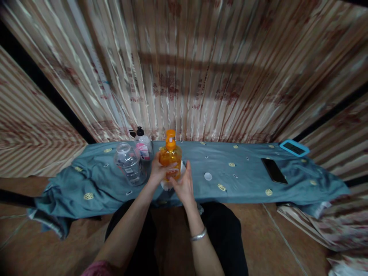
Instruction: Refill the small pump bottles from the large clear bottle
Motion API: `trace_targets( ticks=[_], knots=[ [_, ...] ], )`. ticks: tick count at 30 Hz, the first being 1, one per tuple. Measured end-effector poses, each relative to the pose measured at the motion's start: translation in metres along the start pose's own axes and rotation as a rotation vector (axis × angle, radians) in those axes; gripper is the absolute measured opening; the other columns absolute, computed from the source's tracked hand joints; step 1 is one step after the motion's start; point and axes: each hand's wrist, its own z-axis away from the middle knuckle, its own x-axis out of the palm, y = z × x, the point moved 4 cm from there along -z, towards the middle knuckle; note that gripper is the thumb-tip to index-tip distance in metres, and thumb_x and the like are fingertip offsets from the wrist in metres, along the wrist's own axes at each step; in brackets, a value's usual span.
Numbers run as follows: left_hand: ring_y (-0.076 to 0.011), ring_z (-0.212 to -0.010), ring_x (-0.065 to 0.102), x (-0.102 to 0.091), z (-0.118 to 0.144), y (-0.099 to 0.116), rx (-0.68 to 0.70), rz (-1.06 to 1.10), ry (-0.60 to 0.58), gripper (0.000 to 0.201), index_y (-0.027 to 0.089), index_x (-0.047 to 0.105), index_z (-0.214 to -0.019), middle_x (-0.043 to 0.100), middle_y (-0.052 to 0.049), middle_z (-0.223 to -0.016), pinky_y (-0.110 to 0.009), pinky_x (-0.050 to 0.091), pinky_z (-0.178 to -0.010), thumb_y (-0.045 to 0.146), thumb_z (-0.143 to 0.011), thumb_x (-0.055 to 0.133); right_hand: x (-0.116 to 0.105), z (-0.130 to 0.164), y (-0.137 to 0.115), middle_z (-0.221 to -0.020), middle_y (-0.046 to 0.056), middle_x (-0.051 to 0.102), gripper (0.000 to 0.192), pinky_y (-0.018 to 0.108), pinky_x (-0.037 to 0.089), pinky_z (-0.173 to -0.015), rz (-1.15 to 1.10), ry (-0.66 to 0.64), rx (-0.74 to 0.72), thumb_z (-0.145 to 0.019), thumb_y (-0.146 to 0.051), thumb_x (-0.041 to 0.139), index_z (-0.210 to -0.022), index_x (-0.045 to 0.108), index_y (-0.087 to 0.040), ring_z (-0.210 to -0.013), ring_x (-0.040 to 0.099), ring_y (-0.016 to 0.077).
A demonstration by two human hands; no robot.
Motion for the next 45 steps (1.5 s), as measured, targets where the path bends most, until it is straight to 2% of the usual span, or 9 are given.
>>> trace_targets(
  ticks=[6,12,16,19,22,28,34,39,45],
  knots=[
    [-0.0252,-0.099,0.071,0.005,0.002,-0.005,0.016,-0.03,-0.012,0.065,0.021,0.061,-0.106,0.073,-0.005,-0.107,-0.039,0.055,-0.091,0.032,-0.05,0.093,0.032,-0.016,-0.007,-0.139,0.011,0.06,0.048,0.05,0.054,-0.098,0.077,-0.068,-0.05,-0.095,-0.04,0.067,-0.138,0.056,-0.021,-0.117,0.064,0.0257],
    [-0.0268,-0.1,0.072,0.008,-0.004,-0.006,0.011,-0.096,-0.008,0.066,0.021,0.06,-0.112,0.074,-0.007,-0.11,-0.042,0.056,-0.093,0.036,-0.055,0.091,0.038,-0.026,-0.007,-0.132,0.01,0.063,0.044,0.046,0.056,-0.092,0.121,-0.057,-0.02,-0.095,-0.04,0.066,-0.134,0.058,-0.02,-0.108,0.067,0.023],
    [-0.03,-0.115,0.07,0.014,-0.007,-0.002,0.045,-0.127,-0.098,0.064,0.022,0.061,-0.121,0.073,-0.009,-0.122,-0.047,0.054,-0.104,0.036,-0.064,0.087,0.029,-0.04,-0.006,-0.131,0.009,0.064,0.044,0.046,0.057,-0.091,0.148,-0.03,0.017,-0.095,-0.04,0.067,-0.134,0.058,-0.021,-0.108,0.067,0.0227],
    [-0.0328,-0.137,0.057,0.018,-0.005,0.0,0.097,-0.168,-0.162,0.07,0.022,0.058,-0.131,0.063,-0.014,-0.143,-0.05,0.044,-0.118,0.033,-0.067,0.085,0.018,-0.056,-0.002,-0.127,0.009,0.065,0.045,0.044,0.058,-0.089,0.177,0.015,0.07,-0.095,-0.039,0.067,-0.134,0.057,-0.021,-0.104,0.068,0.0217],
    [-0.033,-0.147,0.047,0.017,-0.002,-0.002,0.106,-0.236,-0.198,0.073,0.021,0.054,-0.138,0.055,-0.015,-0.153,-0.051,0.037,-0.124,0.031,-0.071,0.081,0.004,-0.076,0.003,-0.125,0.008,0.066,0.045,0.043,0.058,-0.087,0.201,0.06,0.115,-0.095,-0.04,0.067,-0.135,0.057,-0.02,-0.101,0.068,0.021],
    [-0.0326,-0.142,0.053,0.006,0.003,-0.004,0.117,-0.302,-0.226,0.071,0.024,0.054,-0.14,0.056,-0.014,-0.152,-0.054,0.04,-0.122,0.03,-0.075,0.081,-0.026,-0.125,0.018,-0.131,0.009,0.063,0.046,0.047,0.056,-0.093,0.274,0.174,0.127,-0.095,-0.041,0.067,-0.135,0.058,-0.02,-0.11,0.066,0.0235],
    [-0.0331,-0.143,0.052,-0.002,0.004,0.002,0.093,-0.327,-0.265,0.066,0.02,0.056,-0.14,0.057,-0.016,-0.15,-0.055,0.039,-0.123,0.029,-0.078,0.078,-0.043,-0.165,0.03,-0.135,0.01,0.061,0.047,0.049,0.055,-0.096,0.348,0.235,0.129,-0.095,-0.041,0.067,-0.136,0.057,-0.021,-0.114,0.065,0.0249],
    [-0.0325,-0.139,0.055,-0.003,0.005,0.006,0.089,-0.31,-0.253,0.059,0.024,0.061,-0.135,0.061,-0.013,-0.147,-0.056,0.042,-0.12,0.024,-0.078,0.077,-0.044,-0.177,0.038,-0.136,0.01,0.061,0.048,0.05,0.054,-0.097,0.359,0.243,0.086,-0.095,-0.041,0.067,-0.137,0.057,-0.021,-0.115,0.064,0.0252],
    [-0.0316,-0.136,0.058,-0.002,0.005,0.005,0.101,-0.291,-0.244,0.054,0.025,0.062,-0.132,0.063,-0.011,-0.143,-0.056,0.045,-0.118,0.023,-0.08,0.076,-0.043,-0.17,0.048,-0.134,0.01,0.062,0.048,0.049,0.055,-0.096,0.343,0.254,0.058,-0.095,-0.042,0.067,-0.136,0.057,-0.021,-0.114,0.065,0.0248]
  ],
)
